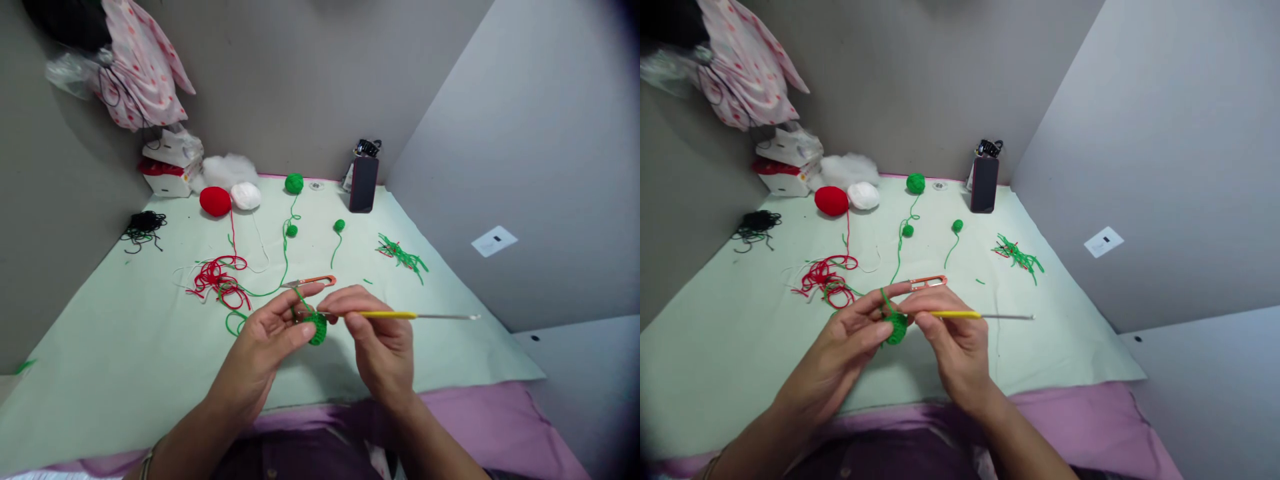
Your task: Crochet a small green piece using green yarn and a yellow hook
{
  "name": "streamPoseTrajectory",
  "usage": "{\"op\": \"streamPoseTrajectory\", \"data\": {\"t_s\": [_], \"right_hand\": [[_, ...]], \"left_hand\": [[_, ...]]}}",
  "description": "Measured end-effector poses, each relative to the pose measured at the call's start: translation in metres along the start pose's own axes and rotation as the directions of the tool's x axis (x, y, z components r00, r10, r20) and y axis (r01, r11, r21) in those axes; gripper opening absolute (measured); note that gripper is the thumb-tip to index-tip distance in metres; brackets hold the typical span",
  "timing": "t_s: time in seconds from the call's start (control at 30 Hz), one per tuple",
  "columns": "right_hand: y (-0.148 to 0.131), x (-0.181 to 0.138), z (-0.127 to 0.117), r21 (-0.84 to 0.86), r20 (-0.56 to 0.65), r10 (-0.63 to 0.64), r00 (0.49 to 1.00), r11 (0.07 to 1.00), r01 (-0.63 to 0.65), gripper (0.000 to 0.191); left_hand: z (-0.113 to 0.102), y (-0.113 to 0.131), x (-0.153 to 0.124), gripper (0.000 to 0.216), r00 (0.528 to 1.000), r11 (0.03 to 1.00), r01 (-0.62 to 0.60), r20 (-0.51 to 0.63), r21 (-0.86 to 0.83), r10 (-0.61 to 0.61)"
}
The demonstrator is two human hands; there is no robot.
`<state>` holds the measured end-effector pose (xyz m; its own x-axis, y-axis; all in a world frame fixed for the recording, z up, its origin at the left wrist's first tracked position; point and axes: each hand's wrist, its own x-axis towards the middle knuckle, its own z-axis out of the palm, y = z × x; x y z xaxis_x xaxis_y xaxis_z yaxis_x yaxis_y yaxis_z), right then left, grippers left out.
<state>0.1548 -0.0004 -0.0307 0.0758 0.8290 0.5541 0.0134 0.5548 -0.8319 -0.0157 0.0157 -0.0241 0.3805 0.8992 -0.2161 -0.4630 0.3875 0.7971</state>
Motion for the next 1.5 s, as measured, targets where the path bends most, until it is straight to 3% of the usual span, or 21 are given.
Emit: {"op": "streamPoseTrajectory", "data": {"t_s": [0.1,0.17,0.23,0.3,0.37,0.43,0.5,0.67,0.83,0.97,1.07,1.17,1.23,1.3,1.4,1.5], "right_hand": [[0.002,-0.003,0.002,-0.145,0.031,-0.033,0.999,0.989,0.037,0.019],[0.005,-0.008,0.001,-0.310,0.076,-0.128,0.989,0.939,0.145,0.027],[0.006,-0.011,-0.001,-0.429,0.164,-0.270,0.949,0.847,0.314,0.036],[0.006,-0.012,-0.003,-0.437,0.179,-0.335,0.925,0.816,0.380,0.039],[0.003,-0.010,-0.004,-0.347,0.062,-0.243,0.968,0.904,0.249,0.034],[0.001,-0.007,-0.004,-0.163,-0.059,-0.069,0.996,0.985,0.058,0.026],[0.001,-0.003,-0.001,-0.014,-0.078,0.040,0.996,0.999,-0.042,0.019],[0.006,-0.002,0.003,-0.010,-0.037,0.072,0.997,0.997,-0.073,0.015],[0.008,0.000,-0.001,0.198,-0.046,0.253,0.966,0.951,-0.239,0.019],[0.005,0.002,-0.003,0.220,-0.022,0.279,0.960,0.938,-0.268,0.024],[0.000,-0.002,-0.004,0.083,-0.019,0.208,0.978,0.975,-0.206,0.023],[-0.005,-0.007,-0.005,-0.207,0.077,-0.004,0.997,0.978,0.020,0.023],[-0.006,-0.010,-0.005,-0.399,0.203,-0.181,0.962,0.882,0.250,0.025],[-0.004,-0.013,-0.005,-0.523,0.297,-0.277,0.914,0.754,0.398,0.028],[-0.001,-0.016,-0.005,-0.582,0.294,-0.288,0.912,0.703,0.409,0.036],[0.001,-0.016,-0.005,-0.438,0.119,-0.237,0.964,0.859,0.265,0.033]], "left_hand": [[0.004,-0.004,0.000,0.040,0.997,0.999,-0.040,-0.058,0.022,0.041],[0.006,-0.006,0.001,0.045,0.993,0.998,-0.050,-0.108,-0.033,0.047],[0.006,-0.005,0.003,0.046,0.997,0.994,-0.012,-0.081,-0.113,0.003],[0.004,-0.003,0.004,0.042,0.997,0.981,0.067,-0.019,-0.180,-0.071],[0.002,0.000,0.005,0.035,0.994,0.971,0.110,0.015,-0.214,-0.110],[0.000,0.001,0.004,0.032,0.995,0.974,0.091,-0.014,-0.205,-0.095],[0.000,0.000,0.003,0.035,0.998,0.989,0.045,-0.047,-0.138,-0.051],[0.001,-0.005,-0.003,0.037,0.998,0.996,-0.055,0.003,0.077,0.055],[0.000,0.000,-0.004,0.037,0.998,0.995,-0.043,-0.040,0.091,0.047],[-0.003,0.002,-0.002,0.035,0.997,0.990,-0.071,-0.026,0.125,0.075],[-0.006,-0.002,-0.002,0.034,0.995,0.978,-0.093,-0.027,0.188,0.100],[-0.006,-0.008,-0.003,0.035,0.978,0.948,-0.142,-0.108,0.284,0.179],[-0.004,-0.011,-0.003,0.038,0.955,0.933,-0.180,-0.174,0.310,0.242],[0.000,-0.013,-0.004,0.042,0.944,0.948,-0.191,-0.215,0.256,0.248],[0.003,-0.011,-0.001,0.050,0.989,0.998,-0.065,-0.129,0.020,0.067],[0.001,-0.005,0.002,0.053,0.994,0.986,0.101,-0.025,-0.133,-0.105]]}}
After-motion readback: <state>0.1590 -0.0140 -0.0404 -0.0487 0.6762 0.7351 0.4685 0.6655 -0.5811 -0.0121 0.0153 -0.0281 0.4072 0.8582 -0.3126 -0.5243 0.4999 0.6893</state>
